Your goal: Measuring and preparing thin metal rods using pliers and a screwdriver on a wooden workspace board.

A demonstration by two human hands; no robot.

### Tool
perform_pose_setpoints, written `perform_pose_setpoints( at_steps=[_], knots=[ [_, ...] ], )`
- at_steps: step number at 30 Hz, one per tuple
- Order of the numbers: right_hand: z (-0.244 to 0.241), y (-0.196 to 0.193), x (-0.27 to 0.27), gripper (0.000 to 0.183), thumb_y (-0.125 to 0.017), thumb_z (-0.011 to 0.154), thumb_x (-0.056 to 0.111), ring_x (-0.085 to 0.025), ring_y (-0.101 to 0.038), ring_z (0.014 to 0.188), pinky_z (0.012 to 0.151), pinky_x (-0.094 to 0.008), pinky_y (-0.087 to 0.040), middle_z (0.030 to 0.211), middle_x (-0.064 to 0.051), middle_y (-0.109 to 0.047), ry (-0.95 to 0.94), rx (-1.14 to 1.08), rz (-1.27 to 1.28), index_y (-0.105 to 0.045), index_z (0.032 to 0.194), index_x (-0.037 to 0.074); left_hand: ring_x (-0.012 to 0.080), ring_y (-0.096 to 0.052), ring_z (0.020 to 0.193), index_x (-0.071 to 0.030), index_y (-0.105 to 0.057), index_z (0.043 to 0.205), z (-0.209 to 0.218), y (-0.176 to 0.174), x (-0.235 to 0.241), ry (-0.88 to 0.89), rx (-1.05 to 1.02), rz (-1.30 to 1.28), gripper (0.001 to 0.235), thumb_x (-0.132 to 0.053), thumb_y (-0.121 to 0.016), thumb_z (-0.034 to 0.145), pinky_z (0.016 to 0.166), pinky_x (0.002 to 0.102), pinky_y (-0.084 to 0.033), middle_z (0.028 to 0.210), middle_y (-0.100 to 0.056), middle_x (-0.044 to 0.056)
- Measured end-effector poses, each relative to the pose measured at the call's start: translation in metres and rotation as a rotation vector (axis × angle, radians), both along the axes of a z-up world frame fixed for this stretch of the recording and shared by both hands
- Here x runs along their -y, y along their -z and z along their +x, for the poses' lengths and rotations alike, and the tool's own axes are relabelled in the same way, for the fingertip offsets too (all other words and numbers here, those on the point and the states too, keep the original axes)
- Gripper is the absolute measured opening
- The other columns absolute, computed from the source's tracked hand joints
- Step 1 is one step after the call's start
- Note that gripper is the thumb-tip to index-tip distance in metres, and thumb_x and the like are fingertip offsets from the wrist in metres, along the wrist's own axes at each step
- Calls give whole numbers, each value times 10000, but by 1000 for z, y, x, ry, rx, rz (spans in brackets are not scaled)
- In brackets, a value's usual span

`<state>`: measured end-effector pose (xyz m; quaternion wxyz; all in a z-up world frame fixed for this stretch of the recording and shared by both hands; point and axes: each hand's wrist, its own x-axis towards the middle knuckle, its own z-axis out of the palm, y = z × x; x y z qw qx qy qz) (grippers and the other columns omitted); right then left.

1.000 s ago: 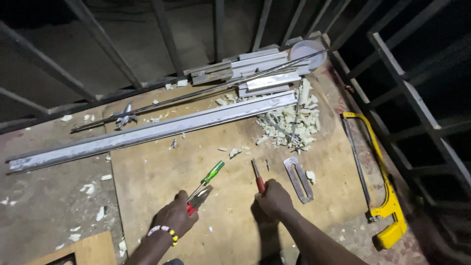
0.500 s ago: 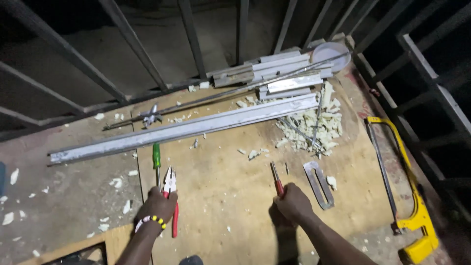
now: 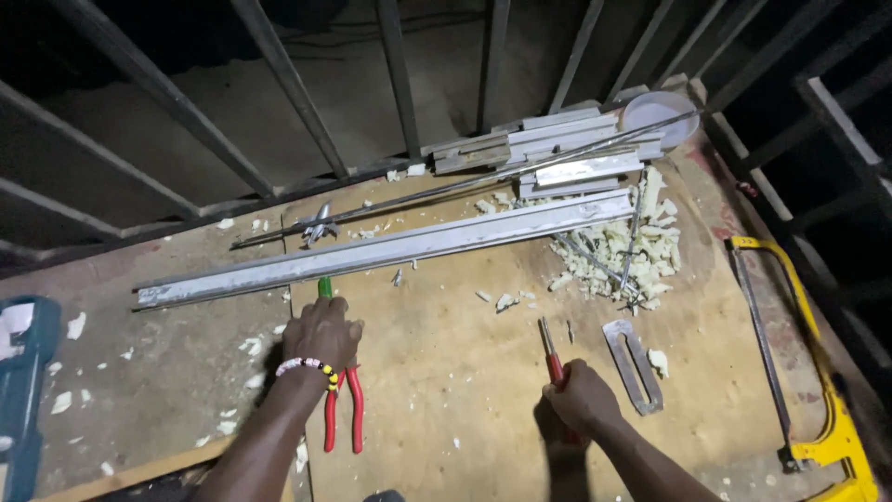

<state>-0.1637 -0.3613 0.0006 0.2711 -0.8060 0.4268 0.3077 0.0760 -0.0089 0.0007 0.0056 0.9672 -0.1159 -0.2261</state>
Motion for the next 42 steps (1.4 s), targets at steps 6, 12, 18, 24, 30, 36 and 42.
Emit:
perform_pose_setpoints(
  at_steps=[6,12,18,24,30,36,42],
  knots=[
    [-3,21,8,318,-733,828,412,-346,-753,949,822,-447,-547,1047,-94,-794,-17,46,-59,-660,1038,184,370,-629,1116,-128,-647,1221,71,30,12,333,348,-91,440,-422,-748,910,906,532,-525,1162,-662,101],
    [-8,10,4,302,-721,862,419,-316,-749,935,814,-430,-532,1047,-50,-762,56,7,-12,-625,1056,209,353,-668,1163,-127,-720,1131,137,14,59,484,434,-195,314,-321,-640,897,936,544,-551,1179,-725,123],
    [-1,7,2,307,-697,876,417,-299,-741,971,861,-410,-523,1082,-49,-751,92,-32,14,-639,1097,211,339,-522,1425,-132,-497,1571,185,17,118,347,158,-171,593,-317,-534,1008,1168,509,-442,1563,-559,119],
    [6,-7,0,282,-702,920,408,-278,-738,942,843,-390,-523,1049,-40,-742,105,-51,52,-610,1088,201,346,-558,1359,-261,-678,1396,198,61,142,288,40,-51,399,-210,-513,1036,1133,524,-444,1433,-653,96],
    [-3,5,5,280,-700,910,393,-286,-723,938,832,-393,-516,1065,-46,-716,96,-33,67,-604,1084,197,345,-583,870,-106,-680,1008,160,31,130,415,552,-557,49,-134,-642,1020,750,510,-483,955,-619,115],
    [2,-7,5,289,-675,910,412,-299,-730,954,848,-401,-518,1065,-54,-726,101,-26,79,-604,1088,196,350,-617,974,-129,-715,1065,152,22,121,291,562,-647,106,-108,-658,979,745,509,-521,1042,-609,104],
    [1,19,10,284,-728,913,411,-275,-752,955,829,-375,-552,1050,-65,-712,120,-86,73,-591,1044,199,365,-604,947,-160,-763,1034,174,31,140,203,673,-688,176,-143,-615,940,798,503,-510,999,-600,130]
  ],
)
